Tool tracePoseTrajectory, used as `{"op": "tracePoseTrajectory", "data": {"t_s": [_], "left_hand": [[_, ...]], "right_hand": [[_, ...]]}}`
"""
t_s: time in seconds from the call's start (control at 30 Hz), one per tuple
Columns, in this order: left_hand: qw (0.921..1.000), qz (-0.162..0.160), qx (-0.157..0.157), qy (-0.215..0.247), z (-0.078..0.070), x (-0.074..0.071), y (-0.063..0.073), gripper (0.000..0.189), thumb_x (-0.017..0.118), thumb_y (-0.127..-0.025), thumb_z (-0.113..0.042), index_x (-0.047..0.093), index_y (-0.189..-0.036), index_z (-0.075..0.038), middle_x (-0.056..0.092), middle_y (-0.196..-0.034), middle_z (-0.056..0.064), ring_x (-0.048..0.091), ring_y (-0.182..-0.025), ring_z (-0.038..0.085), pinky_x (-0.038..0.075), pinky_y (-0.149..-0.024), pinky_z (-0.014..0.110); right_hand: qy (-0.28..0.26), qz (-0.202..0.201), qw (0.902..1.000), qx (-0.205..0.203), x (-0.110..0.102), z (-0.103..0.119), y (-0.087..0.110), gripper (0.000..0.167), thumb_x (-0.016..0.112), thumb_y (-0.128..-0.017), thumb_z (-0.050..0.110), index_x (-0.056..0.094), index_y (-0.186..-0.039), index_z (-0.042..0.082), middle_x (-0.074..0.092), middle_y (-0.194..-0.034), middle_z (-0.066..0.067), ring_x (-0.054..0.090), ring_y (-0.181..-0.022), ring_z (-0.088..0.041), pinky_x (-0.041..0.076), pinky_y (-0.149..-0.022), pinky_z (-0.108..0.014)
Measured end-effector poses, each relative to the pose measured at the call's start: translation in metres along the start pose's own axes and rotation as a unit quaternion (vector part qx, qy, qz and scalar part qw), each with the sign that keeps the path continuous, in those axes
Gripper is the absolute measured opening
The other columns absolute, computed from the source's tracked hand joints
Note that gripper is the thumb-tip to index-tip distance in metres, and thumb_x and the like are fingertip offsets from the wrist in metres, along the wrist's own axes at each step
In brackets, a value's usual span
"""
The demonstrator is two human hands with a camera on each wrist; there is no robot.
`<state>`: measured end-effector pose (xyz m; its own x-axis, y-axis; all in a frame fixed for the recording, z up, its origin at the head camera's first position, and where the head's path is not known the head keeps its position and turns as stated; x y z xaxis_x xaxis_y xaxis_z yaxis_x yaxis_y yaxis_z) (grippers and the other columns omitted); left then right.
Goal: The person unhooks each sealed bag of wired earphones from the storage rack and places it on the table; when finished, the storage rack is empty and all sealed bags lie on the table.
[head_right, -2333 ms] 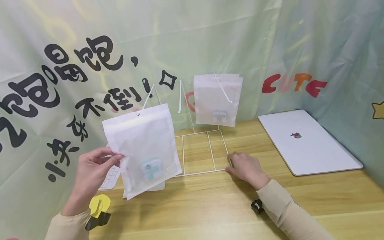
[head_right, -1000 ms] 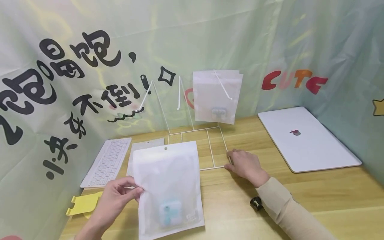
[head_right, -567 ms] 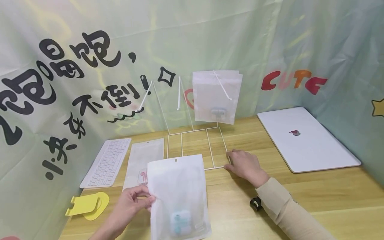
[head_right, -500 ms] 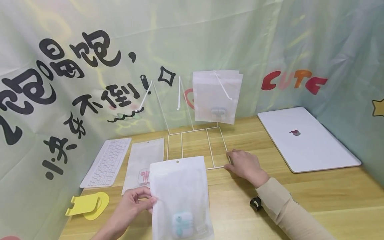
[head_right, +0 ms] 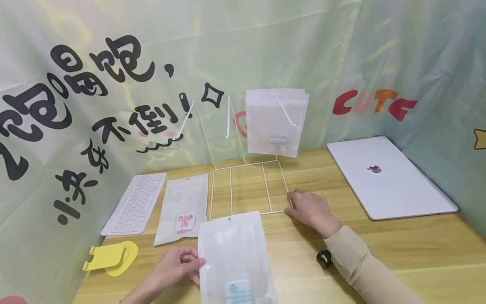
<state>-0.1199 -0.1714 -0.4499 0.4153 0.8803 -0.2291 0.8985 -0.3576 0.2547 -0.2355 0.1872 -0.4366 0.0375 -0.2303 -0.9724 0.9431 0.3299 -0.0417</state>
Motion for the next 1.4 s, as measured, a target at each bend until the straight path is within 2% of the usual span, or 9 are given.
{"op": "tracePoseTrajectory", "data": {"t_s": [0.2, 0.4, 0.53, 0.97, 1.17, 1.4], "left_hand": [[0.997, 0.001, 0.001, -0.078, 0.002, -0.003, -0.008, 0.021, 0.069, -0.094, -0.023, 0.066, -0.081, -0.006, 0.067, -0.066, 0.008, 0.055, -0.037, 0.016, 0.038, -0.039, 0.021], [0.9902, 0.001, 0.025, -0.137, 0.0, -0.003, -0.017, 0.023, 0.067, -0.095, -0.027, 0.067, -0.078, -0.011, 0.068, -0.064, 0.0, 0.046, -0.033, 0.007, 0.032, -0.034, 0.02], [0.9856, -0.003, 0.024, -0.167, 0.002, -0.004, -0.021, 0.025, 0.067, -0.095, -0.027, 0.067, -0.074, -0.013, 0.067, -0.061, -0.005, 0.042, -0.03, 0.004, 0.029, -0.033, 0.02], [0.9836, 0.006, 0.008, -0.18, 0.006, -0.013, -0.022, 0.025, 0.066, -0.096, -0.022, 0.066, -0.073, -0.012, 0.066, -0.058, -0.004, 0.04, -0.031, 0.004, 0.03, -0.033, 0.02], [0.9842, 0.021, -0.003, -0.176, 0.007, -0.007, -0.023, 0.028, 0.065, -0.096, -0.022, 0.065, -0.07, -0.012, 0.066, -0.057, -0.002, 0.04, -0.031, 0.004, 0.031, -0.033, 0.018], [0.9819, 0.033, -0.007, -0.187, 0.003, 0.001, -0.028, 0.029, 0.064, -0.097, -0.021, 0.064, -0.069, -0.013, 0.065, -0.056, -0.002, 0.042, -0.031, 0.005, 0.033, -0.033, 0.019]], "right_hand": [[0.001, 0.006, 1.0, 0.001, 0.001, 0.0, 0.002, 0.052, 0.071, -0.091, 0.039, 0.063, -0.129, 0.005, 0.057, -0.132, -0.024, 0.058, -0.111, -0.046, 0.05, -0.075, -0.059], [-0.002, 0.005, 1.0, 0.0, 0.002, -0.001, 0.001, 0.052, 0.07, -0.091, 0.039, 0.062, -0.13, 0.005, 0.056, -0.133, -0.024, 0.058, -0.112, -0.045, 0.05, -0.077, -0.058], [-0.004, 0.002, 1.0, -0.001, 0.002, -0.002, 0.001, 0.052, 0.071, -0.091, 0.038, 0.062, -0.13, 0.005, 0.056, -0.132, -0.024, 0.058, -0.112, -0.046, 0.05, -0.076, -0.058], [-0.01, 0.008, 0.9998, 0.012, 0.0, -0.002, -0.002, 0.054, 0.071, -0.091, 0.039, 0.061, -0.132, 0.005, 0.056, -0.133, -0.024, 0.057, -0.113, -0.046, 0.049, -0.079, -0.06], [-0.01, 0.014, 0.9998, 0.013, 0.001, -0.002, -0.002, 0.054, 0.07, -0.092, 0.039, 0.061, -0.132, 0.005, 0.055, -0.134, -0.024, 0.056, -0.116, -0.045, 0.047, -0.082, -0.061], [-0.007, 0.012, 0.9999, 0.007, 0.003, -0.002, -0.002, 0.053, 0.069, -0.092, 0.039, 0.061, -0.132, 0.005, 0.055, -0.135, -0.024, 0.056, -0.115, -0.045, 0.048, -0.08, -0.059]]}}
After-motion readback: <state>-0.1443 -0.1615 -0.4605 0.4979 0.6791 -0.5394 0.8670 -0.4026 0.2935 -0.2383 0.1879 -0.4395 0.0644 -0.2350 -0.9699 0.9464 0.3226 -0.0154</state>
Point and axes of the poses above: each hand's wrist, its own y-axis away from the middle knuckle, its own x-axis out of the palm, z = x × y, the point moved 4 cm from there along -y, towards the middle knuckle
